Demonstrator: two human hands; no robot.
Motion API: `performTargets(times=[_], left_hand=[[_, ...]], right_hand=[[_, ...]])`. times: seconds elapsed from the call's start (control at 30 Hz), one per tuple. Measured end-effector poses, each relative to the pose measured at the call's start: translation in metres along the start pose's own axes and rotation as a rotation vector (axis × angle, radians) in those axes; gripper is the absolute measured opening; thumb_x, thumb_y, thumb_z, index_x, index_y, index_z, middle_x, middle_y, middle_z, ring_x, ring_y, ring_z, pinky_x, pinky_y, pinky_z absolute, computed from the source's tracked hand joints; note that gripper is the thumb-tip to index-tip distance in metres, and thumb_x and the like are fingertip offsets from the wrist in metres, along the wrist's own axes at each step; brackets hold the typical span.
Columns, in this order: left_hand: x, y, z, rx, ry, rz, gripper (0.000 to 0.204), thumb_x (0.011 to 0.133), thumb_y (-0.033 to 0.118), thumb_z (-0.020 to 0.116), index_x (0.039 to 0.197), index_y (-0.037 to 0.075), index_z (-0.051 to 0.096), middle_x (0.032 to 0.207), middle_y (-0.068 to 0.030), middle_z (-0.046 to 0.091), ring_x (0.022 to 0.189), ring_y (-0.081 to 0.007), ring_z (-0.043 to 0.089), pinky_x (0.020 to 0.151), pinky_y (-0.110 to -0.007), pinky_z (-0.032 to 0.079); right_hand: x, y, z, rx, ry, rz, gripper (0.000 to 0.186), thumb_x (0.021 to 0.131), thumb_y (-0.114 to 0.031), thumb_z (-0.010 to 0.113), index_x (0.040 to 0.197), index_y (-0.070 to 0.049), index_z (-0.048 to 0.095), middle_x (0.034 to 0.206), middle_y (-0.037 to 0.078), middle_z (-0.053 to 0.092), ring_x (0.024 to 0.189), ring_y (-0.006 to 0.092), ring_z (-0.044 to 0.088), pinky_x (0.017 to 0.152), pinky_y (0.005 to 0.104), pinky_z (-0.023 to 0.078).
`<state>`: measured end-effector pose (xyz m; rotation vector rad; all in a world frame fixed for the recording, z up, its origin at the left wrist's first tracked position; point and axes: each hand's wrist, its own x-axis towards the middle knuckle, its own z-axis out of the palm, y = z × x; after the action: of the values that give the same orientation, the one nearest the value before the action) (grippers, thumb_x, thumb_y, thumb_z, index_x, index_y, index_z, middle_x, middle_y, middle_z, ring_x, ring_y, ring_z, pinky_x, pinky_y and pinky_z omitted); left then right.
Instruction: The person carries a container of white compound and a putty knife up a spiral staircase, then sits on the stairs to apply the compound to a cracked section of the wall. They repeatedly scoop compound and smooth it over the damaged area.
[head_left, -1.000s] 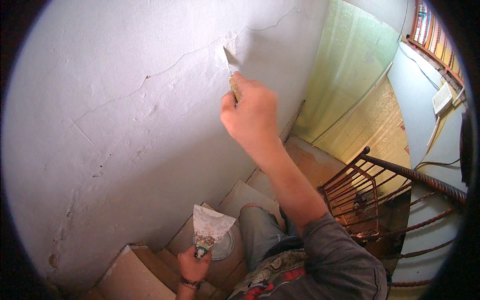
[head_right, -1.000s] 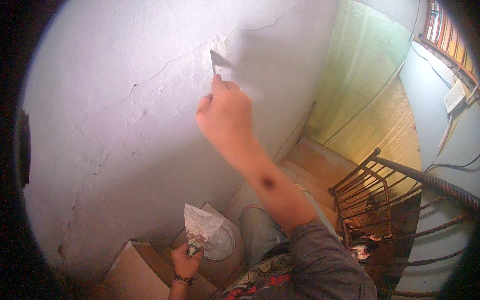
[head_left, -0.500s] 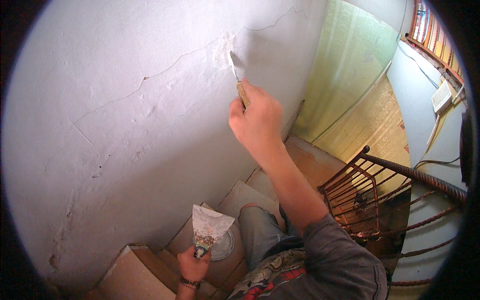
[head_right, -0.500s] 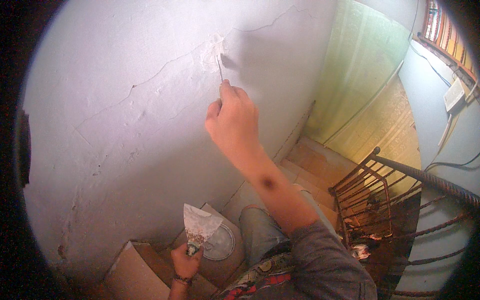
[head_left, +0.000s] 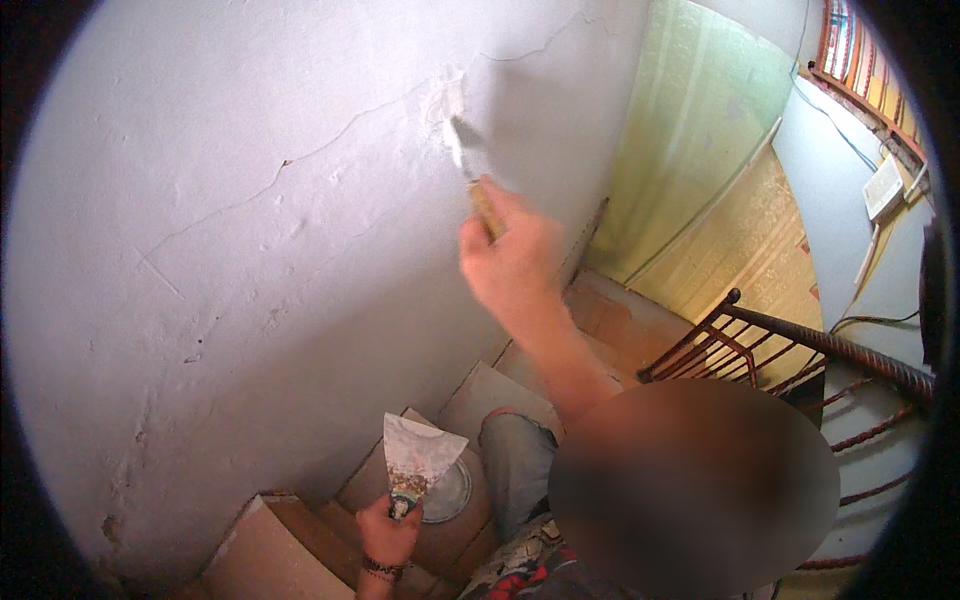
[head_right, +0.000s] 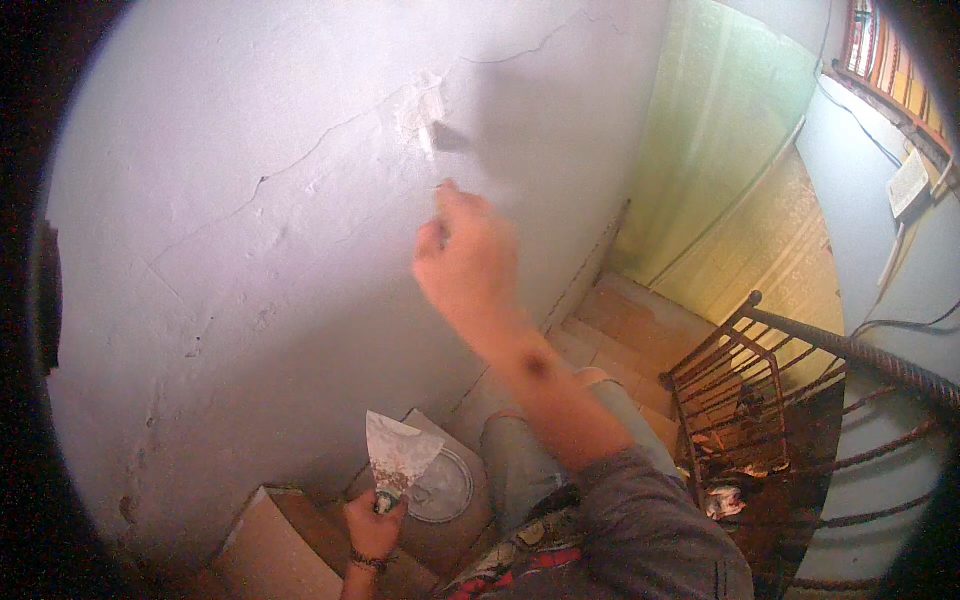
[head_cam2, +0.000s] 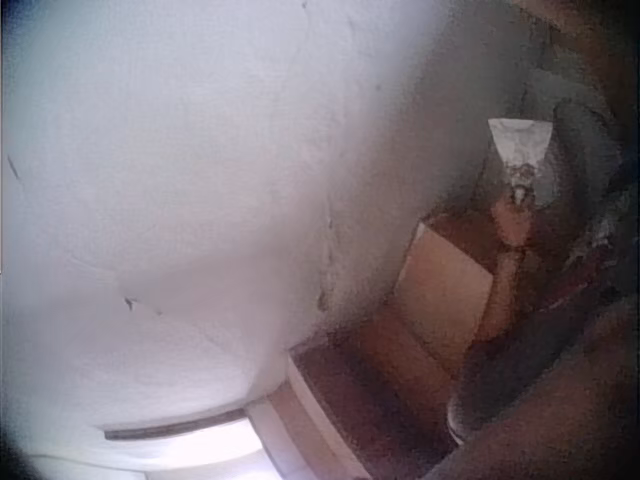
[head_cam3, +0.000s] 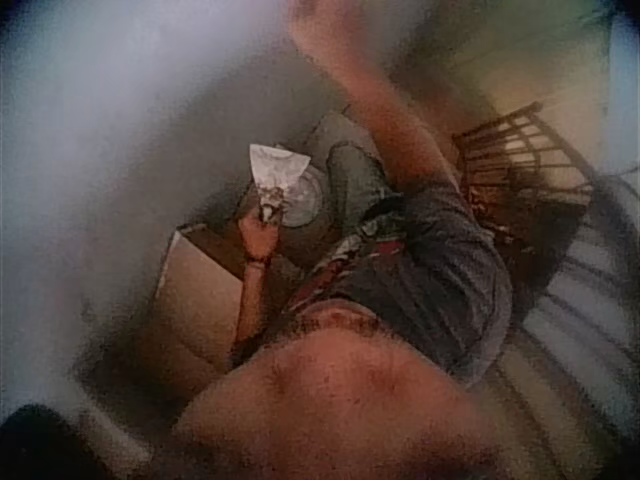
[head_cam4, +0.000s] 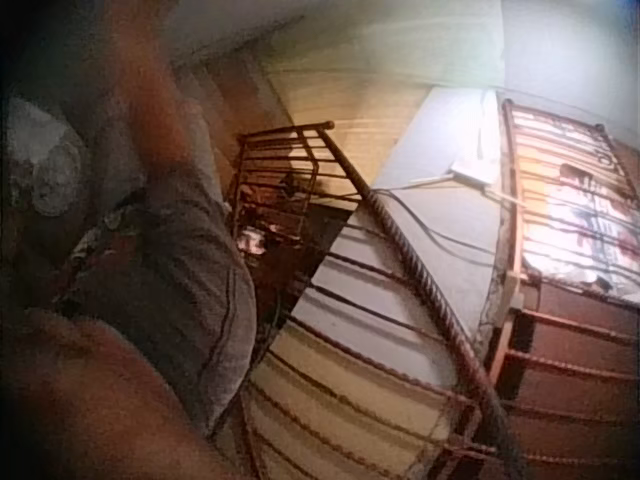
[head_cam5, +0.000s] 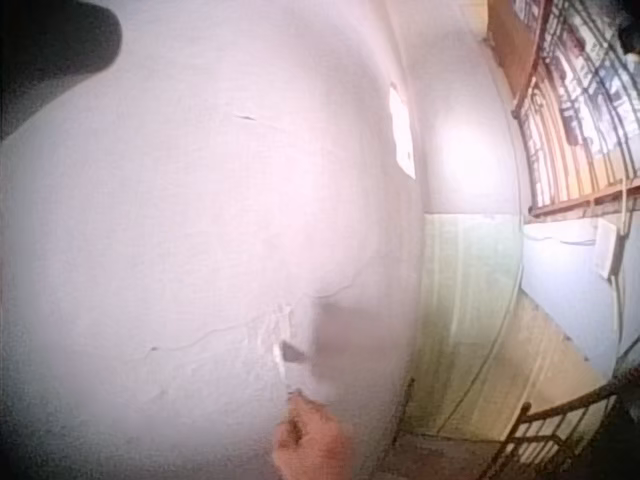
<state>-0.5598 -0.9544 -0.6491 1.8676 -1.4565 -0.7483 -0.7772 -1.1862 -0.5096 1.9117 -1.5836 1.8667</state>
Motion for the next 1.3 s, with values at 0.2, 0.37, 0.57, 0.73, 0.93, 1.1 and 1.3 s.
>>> performTargets(times=[0.2,0.37,0.57,0.73,0.93,1.1,1.3], left_hand=[[0.001,-0.005,0.002,-0.013,-0.014,-0.006,0.020,0.071,0.015,0.074,0.076,-0.002,0.067,0.061,-0.0163,0.063,0.055,-0.0221,0.065,0.055,-0.034,0.049],[0.001,-0.004,0.002,0.006,0.005,0.006,0.020,0.070,0.015,0.074,0.076,-0.002,0.067,0.062,-0.0162,0.064,0.058,-0.0215,0.067,0.056,-0.034,0.049],[0.001,0.001,-0.001,-0.018,-0.024,-0.001,0.020,0.070,0.015,0.074,0.079,-0.002,0.068,0.064,-0.0151,0.065,0.060,-0.0205,0.067,0.057,-0.033,0.049],[0.002,-0.003,-0.001,-0.008,-0.036,0.010,0.019,0.070,0.015,0.073,0.080,-0.001,0.068,0.063,-0.0149,0.065,0.058,-0.0207,0.066,0.057,-0.033,0.049],[0.001,-0.007,0.001,0.012,-0.009,0.009,0.020,0.070,0.016,0.074,0.078,-0.002,0.067,0.063,-0.0164,0.064,0.058,-0.0239,0.067,0.057,-0.035,0.049],[0.002,-0.010,0.003,0.000,0.002,0.032,0.021,0.070,0.016,0.075,0.075,-0.002,0.066,0.061,-0.0172,0.063,0.057,-0.0247,0.066,0.055,-0.035,0.049],[0.002,-0.009,0.002,0.008,-0.001,0.044,0.020,0.069,0.014,0.076,0.075,-0.003,0.066,0.061,-0.0163,0.063,0.056,-0.0214,0.066,0.054,-0.034,0.049]], right_hand=[[0.037,0.035,-0.012,-0.025,-0.029,0.214,0.039,0.075,-0.017,0.061,0.109,0.002,0.066,0.079,0.022,0.067,0.069,0.0262,0.066,0.068,0.0339,0.051],[0.045,0.033,-0.005,0.007,-0.045,0.179,0.038,0.074,-0.018,0.063,0.106,0.002,0.067,0.083,0.021,0.068,0.072,0.0251,0.067,0.070,0.0324,0.052],[0.039,0.021,-0.005,0.041,-0.114,0.134,0.037,0.074,-0.017,0.065,0.105,0.002,0.068,0.085,0.021,0.069,0.072,0.0245,0.067,0.070,0.0323,0.052],[0.030,0.021,-0.012,0.133,-0.115,0.132,0.035,0.074,-0.017,0.065,0.104,0.002,0.068,0.084,0.020,0.069,0.070,0.0225,0.066,0.069,0.0315,0.052],[0.042,0.031,-0.014,0.034,-0.038,0.191,0.036,0.074,-0.017,0.065,0.104,0.001,0.068,0.083,0.020,0.069,0.071,0.0227,0.067,0.069,0.0317,0.052],[0.030,0.012,-0.004,0.073,-0.104,0.151,0.036,0.073,-0.017,0.065,0.104,0.001,0.068,0.083,0.020,0.069,0.071,0.0222,0.067,0.069,0.0316,0.052],[0.024,-0.001,-0.021,0.125,-0.088,0.172,0.035,0.074,-0.018,0.064,0.104,0.000,0.069,0.077,0.017,0.068,0.066,0.0170,0.063,0.066,0.0296,0.051]])
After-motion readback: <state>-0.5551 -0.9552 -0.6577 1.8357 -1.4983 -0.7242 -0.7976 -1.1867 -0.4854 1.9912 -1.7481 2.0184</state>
